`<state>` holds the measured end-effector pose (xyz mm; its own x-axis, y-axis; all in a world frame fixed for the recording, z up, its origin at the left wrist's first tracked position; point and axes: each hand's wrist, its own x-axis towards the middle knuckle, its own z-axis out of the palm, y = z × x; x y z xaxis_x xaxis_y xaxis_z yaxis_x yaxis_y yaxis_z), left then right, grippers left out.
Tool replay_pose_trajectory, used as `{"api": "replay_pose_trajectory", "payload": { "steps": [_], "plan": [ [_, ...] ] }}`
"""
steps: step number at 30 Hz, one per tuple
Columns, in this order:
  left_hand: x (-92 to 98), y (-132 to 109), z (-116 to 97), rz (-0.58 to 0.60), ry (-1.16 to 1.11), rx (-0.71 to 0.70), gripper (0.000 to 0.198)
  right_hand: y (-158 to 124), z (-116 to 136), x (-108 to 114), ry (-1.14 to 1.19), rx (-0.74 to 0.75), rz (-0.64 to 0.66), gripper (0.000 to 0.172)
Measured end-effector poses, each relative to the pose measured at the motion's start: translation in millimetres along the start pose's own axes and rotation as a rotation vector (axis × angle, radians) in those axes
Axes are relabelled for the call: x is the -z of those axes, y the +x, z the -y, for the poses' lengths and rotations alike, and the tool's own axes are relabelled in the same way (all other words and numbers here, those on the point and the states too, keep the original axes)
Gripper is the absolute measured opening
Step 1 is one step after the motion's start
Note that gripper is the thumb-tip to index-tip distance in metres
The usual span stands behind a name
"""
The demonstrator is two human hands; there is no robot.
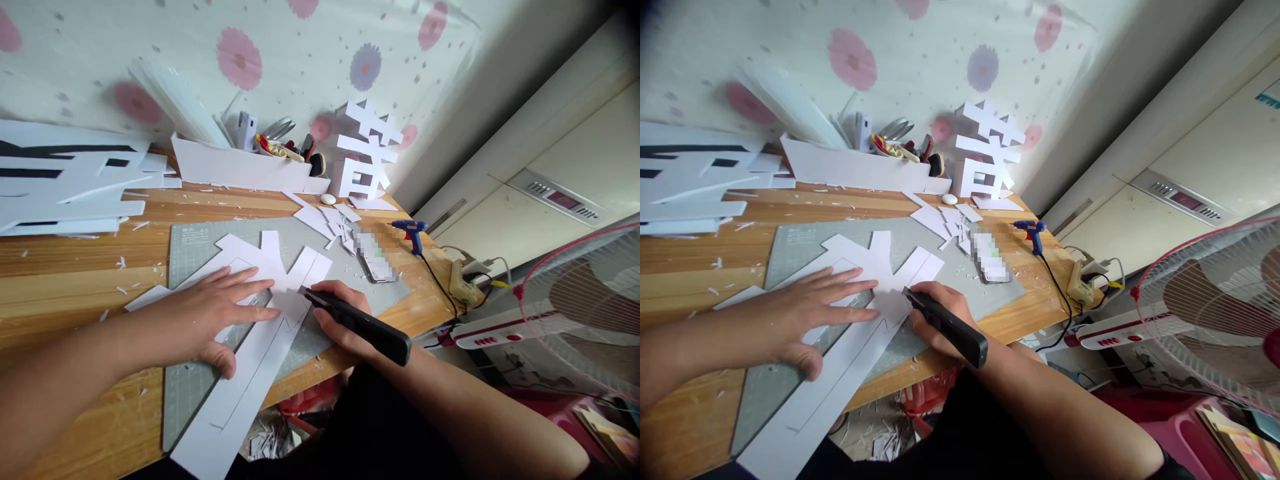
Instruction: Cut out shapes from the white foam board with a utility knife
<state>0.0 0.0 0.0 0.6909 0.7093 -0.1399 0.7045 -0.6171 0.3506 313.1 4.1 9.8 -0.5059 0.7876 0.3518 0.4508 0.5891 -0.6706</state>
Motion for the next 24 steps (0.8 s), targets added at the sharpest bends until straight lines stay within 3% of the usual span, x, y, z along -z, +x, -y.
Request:
{"api": "replay_pose_trajectory", "payload": {
  "steps": [24],
  "plan": [
    [-2.6,2.2,2.0,0.005,0.014,0.009,0.097,1.0,0.8,6.8,-0.044,0.094,0.065,0.026]
  ]
}}
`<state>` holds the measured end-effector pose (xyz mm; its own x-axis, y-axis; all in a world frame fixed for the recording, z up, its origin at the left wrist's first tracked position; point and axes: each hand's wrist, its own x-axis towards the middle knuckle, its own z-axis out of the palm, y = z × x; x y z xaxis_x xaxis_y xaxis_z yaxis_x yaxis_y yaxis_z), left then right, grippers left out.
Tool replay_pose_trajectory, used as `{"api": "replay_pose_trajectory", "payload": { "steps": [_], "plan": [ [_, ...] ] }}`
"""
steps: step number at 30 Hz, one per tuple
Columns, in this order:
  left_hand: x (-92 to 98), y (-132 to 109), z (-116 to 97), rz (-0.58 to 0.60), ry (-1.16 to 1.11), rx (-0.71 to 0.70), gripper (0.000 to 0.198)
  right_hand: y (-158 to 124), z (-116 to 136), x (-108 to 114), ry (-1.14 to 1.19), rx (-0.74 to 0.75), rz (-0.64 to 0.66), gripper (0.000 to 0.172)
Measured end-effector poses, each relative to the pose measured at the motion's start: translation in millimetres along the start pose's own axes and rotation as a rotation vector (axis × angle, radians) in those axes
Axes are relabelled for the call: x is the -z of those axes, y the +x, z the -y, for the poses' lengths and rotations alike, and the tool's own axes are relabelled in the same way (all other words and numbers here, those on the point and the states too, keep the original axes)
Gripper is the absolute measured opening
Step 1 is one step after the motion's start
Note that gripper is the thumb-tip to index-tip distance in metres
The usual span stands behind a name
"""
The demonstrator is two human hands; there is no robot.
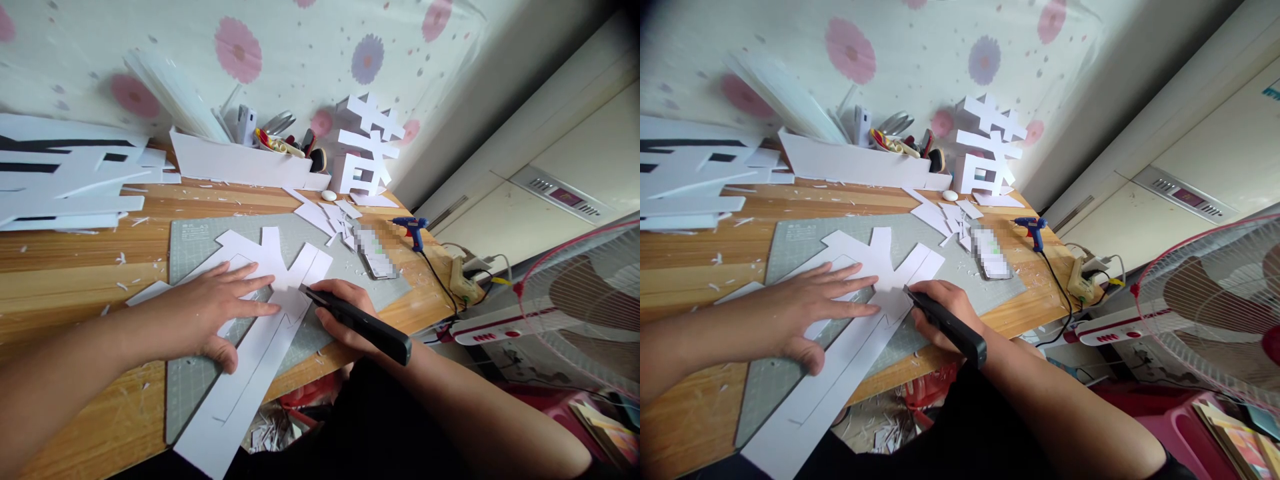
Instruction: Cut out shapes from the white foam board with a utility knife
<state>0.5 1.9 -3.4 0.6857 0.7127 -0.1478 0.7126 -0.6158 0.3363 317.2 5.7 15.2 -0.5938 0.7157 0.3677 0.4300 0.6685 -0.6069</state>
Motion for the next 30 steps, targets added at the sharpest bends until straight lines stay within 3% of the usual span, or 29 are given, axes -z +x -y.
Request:
{"api": "replay_pose_trajectory", "payload": {
  "steps": [30],
  "plan": [
    [9.1,2.9,-7.8,0.066,-0.006,0.074,0.101,-9.9,3.4,13.9,-0.045,0.012,0.12,0.031]
  ]
}}
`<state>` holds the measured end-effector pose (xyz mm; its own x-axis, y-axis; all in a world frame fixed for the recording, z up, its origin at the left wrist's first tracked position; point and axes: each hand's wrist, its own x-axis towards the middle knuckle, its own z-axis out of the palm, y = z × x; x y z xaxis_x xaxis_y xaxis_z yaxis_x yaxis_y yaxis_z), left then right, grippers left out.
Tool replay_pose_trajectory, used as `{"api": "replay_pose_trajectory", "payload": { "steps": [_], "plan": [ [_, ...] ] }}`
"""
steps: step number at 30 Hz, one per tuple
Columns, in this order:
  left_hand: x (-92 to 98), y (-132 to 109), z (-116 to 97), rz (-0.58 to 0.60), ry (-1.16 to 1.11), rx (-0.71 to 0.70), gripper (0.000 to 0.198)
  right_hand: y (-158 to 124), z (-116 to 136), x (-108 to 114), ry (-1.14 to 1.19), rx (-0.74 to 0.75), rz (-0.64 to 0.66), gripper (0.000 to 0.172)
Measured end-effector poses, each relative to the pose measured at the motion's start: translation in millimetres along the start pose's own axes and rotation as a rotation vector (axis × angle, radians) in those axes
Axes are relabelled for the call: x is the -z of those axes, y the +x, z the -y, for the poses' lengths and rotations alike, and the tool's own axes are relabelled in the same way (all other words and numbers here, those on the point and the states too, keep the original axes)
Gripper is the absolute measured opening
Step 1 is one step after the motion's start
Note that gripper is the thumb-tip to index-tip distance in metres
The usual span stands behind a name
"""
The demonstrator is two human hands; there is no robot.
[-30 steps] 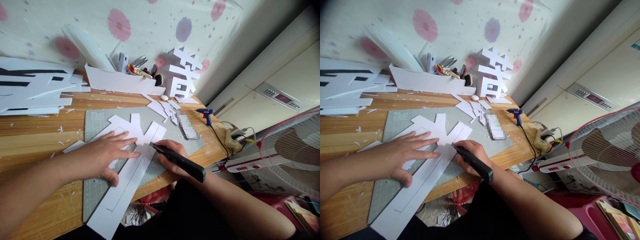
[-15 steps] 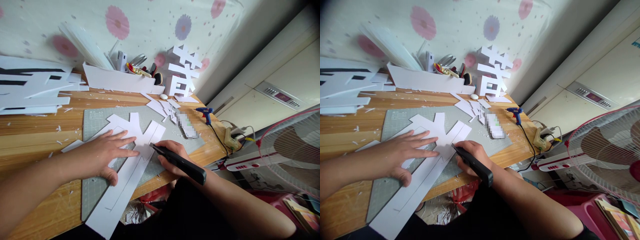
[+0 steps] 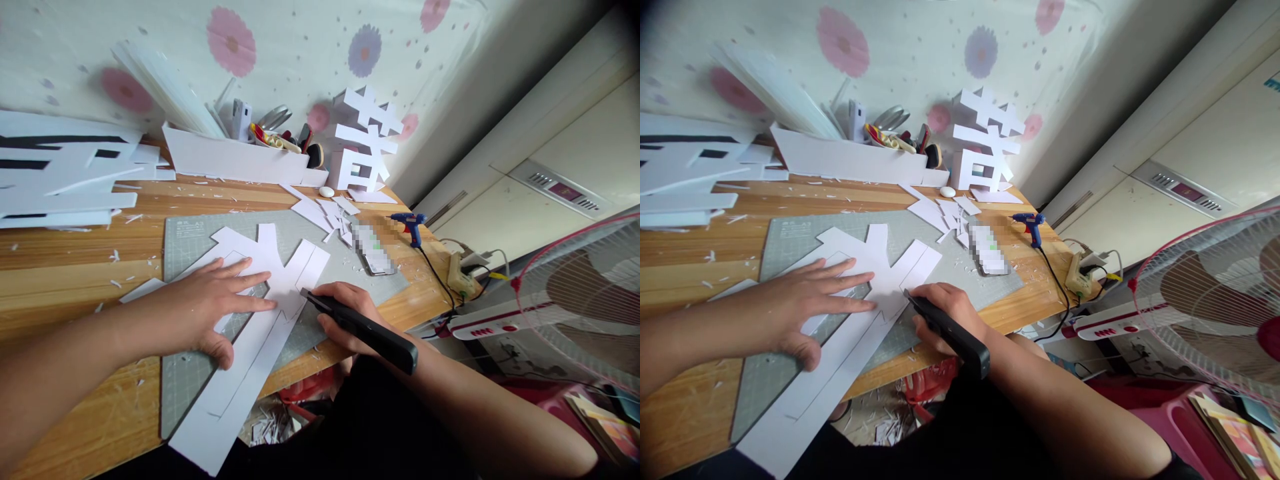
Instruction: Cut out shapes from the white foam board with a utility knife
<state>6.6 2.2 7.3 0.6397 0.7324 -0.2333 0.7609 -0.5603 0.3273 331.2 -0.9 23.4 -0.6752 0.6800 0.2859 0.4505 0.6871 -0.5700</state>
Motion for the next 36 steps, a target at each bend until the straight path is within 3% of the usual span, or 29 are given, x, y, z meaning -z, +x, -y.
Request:
{"api": "replay_pose_trajectory", "payload": {
  "steps": [8,25,28,33,36],
  "plan": [
    [0.2,0.0,0.0,0.0,-0.013,0.008,0.1,-6.0,-9.8,-5.0,0.013,0.113,-0.052,0.033],
    [-4.4,-0.9,3.0,-0.037,0.014,-0.013,0.099,-8.8,-1.5,-0.5,-0.013,0.113,-0.031,0.029],
    [-6.4,-0.5,4.9,-0.047,-0.008,-0.021,0.099,-9.7,-2.5,-2.5,-0.031,0.133,-0.067,0.029],
    [-7.5,-1.0,5.5,-0.064,-0.019,-0.019,0.1,-8.2,-0.9,-7.4,0.054,-0.011,-0.273,0.027],
    [-6.7,-1.4,4.3,-0.054,-0.008,-0.026,0.1,-1.5,-2.6,-13.3,0.085,-0.024,-0.265,0.029]
  ]
}}
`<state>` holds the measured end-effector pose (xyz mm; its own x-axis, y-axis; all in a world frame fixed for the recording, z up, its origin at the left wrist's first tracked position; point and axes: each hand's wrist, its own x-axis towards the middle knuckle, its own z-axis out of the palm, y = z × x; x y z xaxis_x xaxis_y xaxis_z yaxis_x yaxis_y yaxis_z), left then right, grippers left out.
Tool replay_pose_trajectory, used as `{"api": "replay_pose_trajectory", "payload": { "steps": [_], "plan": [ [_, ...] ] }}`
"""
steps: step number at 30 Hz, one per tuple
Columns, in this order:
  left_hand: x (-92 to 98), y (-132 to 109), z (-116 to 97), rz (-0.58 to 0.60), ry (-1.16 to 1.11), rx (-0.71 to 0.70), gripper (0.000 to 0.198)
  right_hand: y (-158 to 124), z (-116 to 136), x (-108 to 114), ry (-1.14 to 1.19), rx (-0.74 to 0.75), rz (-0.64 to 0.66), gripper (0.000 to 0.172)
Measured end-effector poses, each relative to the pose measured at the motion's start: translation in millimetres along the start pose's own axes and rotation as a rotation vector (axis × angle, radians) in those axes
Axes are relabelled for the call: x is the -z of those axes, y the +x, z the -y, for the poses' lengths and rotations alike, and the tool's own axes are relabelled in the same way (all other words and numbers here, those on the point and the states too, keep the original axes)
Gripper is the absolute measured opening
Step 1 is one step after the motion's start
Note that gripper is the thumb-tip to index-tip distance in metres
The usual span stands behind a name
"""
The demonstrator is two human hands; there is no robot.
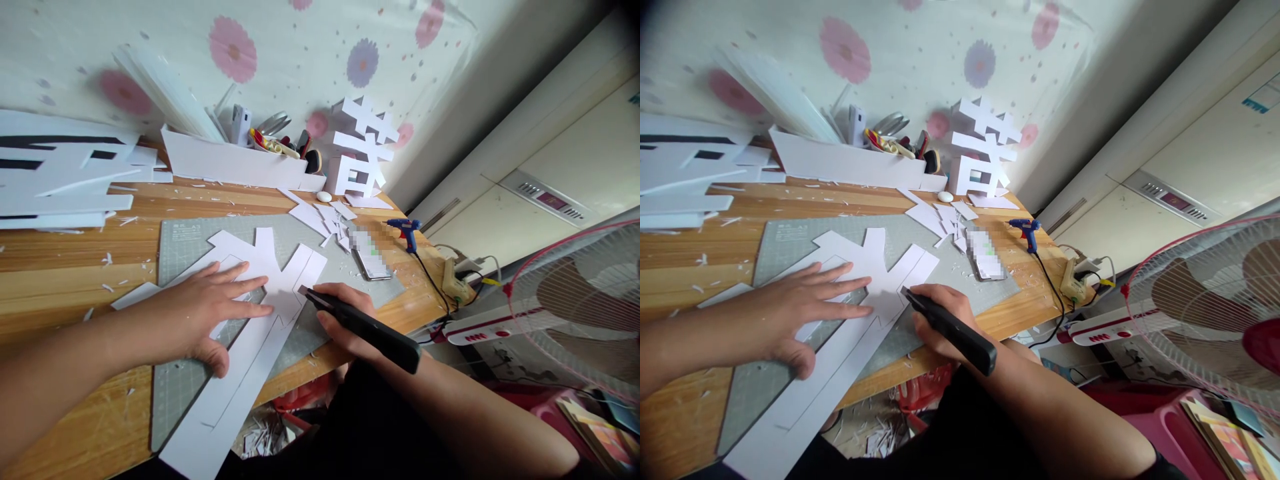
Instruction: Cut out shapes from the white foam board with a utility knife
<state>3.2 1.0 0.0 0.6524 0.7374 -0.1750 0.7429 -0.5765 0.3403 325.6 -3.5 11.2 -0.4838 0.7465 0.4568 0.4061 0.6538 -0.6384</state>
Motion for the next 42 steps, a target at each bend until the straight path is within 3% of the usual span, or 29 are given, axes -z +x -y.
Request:
{"api": "replay_pose_trajectory", "payload": {
  "steps": [4,20,35,42],
  "plan": [
    [1.3,0.6,-1.3,0.004,0.006,-0.02,0.1,6.9,-2.6,-7.6,0.0,-0.011,0.064,0.029],
    [-0.2,0.6,-2.4,-0.021,0.006,-0.006,0.097,8.7,-6.5,-9.2,0.0,-0.007,0.09,0.028],
    [5.8,2.6,-10.4,0.026,0.017,0.041,0.098,13.8,3.1,5.4,-0.087,0.009,0.248,0.029],
    [14.0,3.5,-17.4,0.072,0.013,0.08,0.097,7.9,4.9,7.9,-0.09,0.007,0.239,0.031]
  ]
}}
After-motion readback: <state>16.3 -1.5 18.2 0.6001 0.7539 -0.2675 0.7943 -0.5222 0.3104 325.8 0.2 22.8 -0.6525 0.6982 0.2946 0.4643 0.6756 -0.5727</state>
